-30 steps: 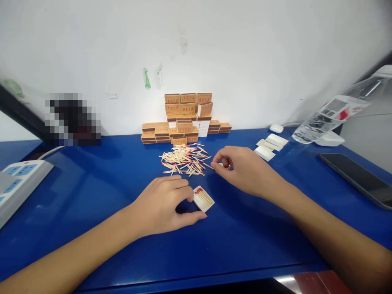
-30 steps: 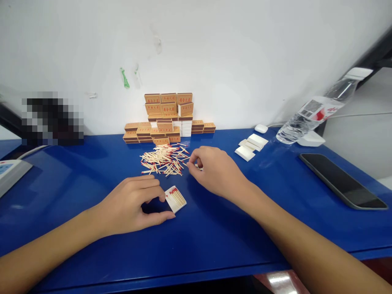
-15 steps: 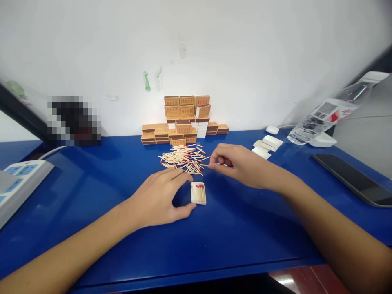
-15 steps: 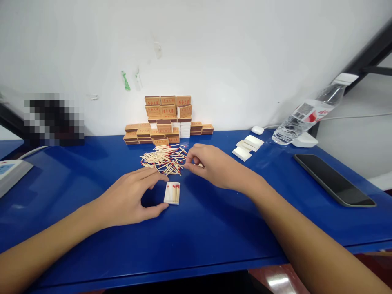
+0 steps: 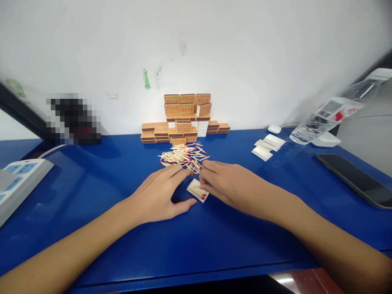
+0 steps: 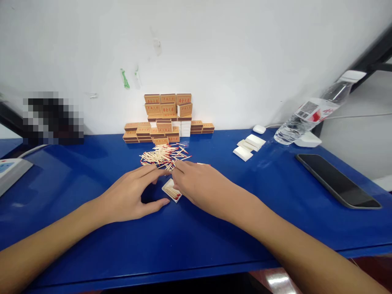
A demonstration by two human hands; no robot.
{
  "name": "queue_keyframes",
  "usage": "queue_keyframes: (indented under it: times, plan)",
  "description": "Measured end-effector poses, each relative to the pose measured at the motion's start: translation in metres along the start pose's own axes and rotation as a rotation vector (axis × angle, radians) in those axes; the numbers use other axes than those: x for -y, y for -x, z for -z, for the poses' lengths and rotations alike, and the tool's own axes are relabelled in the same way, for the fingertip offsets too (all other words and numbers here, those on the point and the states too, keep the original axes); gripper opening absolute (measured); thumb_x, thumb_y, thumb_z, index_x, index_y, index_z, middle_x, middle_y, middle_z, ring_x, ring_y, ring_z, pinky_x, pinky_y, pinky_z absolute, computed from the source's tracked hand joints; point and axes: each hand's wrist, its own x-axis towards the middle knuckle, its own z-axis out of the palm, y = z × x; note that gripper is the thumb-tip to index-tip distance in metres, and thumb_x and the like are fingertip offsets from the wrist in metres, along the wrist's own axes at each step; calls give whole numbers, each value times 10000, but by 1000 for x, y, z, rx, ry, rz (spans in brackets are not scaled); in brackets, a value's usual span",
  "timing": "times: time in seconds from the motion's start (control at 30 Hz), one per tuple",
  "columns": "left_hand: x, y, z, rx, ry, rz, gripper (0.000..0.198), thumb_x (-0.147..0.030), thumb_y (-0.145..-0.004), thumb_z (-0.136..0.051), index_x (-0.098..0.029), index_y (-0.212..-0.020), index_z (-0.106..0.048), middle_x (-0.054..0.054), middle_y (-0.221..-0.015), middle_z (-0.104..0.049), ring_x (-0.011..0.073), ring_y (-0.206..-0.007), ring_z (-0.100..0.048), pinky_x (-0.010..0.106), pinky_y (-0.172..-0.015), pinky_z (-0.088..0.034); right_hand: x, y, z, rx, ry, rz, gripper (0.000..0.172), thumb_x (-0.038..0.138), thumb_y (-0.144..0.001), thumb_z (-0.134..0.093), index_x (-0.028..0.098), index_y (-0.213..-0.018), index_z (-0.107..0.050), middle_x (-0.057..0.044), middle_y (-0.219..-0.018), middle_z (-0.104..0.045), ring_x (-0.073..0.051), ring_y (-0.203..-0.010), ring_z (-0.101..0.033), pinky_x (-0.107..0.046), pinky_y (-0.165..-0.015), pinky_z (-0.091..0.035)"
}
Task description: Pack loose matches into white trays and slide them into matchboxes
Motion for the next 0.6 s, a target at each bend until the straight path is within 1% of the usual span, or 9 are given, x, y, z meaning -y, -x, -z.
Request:
queue_keyframes:
  times: [0.07, 0.1, 0.13, 0.23, 0.33, 0.47, 0.6]
  plan:
    - [1, 0, -1, -20, -1, -6, 586, -467, -934, -677, -200, -1438, -543, 87, -1133, -635, 261, -1002, -644, 410, -849, -550, 0, 1, 2, 2, -39, -14, 78, 168, -1014, -594, 152, -977, -661, -101, -1028, -693, -217, -832, -656, -342, -722, -480]
    - [1, 0, -1, -21, 3, -14, 572, -469, -948, -661, -205, -1442, -545, 88, -1139, -626, 260, -1009, -641, 410, -852, -551, 0, 1, 3, 7, -63, -29, 90, 197, -1017, -600, 153, -970, -664, -99, -1024, -692, -216, -828, -658, -348, -730, -485]
    - [1, -1, -1, -18, 9, -23, 518, -464, -963, -643, -211, -1410, -572, 84, -1130, -618, 256, -1009, -638, 409, -849, -551, 0, 1, 3, 15, -86, -47, 105, 222, -1018, -605, 153, -968, -666, -99, -1026, -692, -218, -828, -660, -353, -736, -488]
    - [2, -2, -1, -20, 20, -31, 334, -441, -972, -633, -206, -1208, -660, 64, -1056, -601, 244, -971, -628, 401, -819, -544, 3, -2, 4, 41, -135, -100, 111, 238, -1007, -610, 154, -962, -668, -101, -1038, -691, -226, -854, -666, -355, -749, -491]
    - [2, -2, -1, -35, 26, -29, 283, -446, -940, -673, -196, -1070, -657, 56, -1023, -596, 242, -949, -618, 399, -804, -533, 4, -4, 2, 71, -163, -123, 89, 204, -986, -607, 153, -943, -667, -101, -1045, -687, -225, -866, -664, -350, -772, -491]
    - [1, 0, -1, -30, 31, -31, 282, -453, -927, -686, -199, -1039, -641, 55, -1023, -595, 244, -946, -614, 394, -790, -525, 3, -4, -1, 84, -172, -73, 92, 187, -987, -609, 157, -926, -671, -95, -1036, -682, -215, -858, -647, -344, -778, -473]
    - [2, 0, 0, -23, 33, -29, 270, -436, -926, -686, -205, -1060, -646, 51, -1028, -603, 238, -940, -619, 394, -796, -527, -3, -1, 5, 22, -237, -47, 142, 220, -1019, -591, 173, -927, -687, -77, -1003, -681, -184, -816, -624, -308, -721, -430]
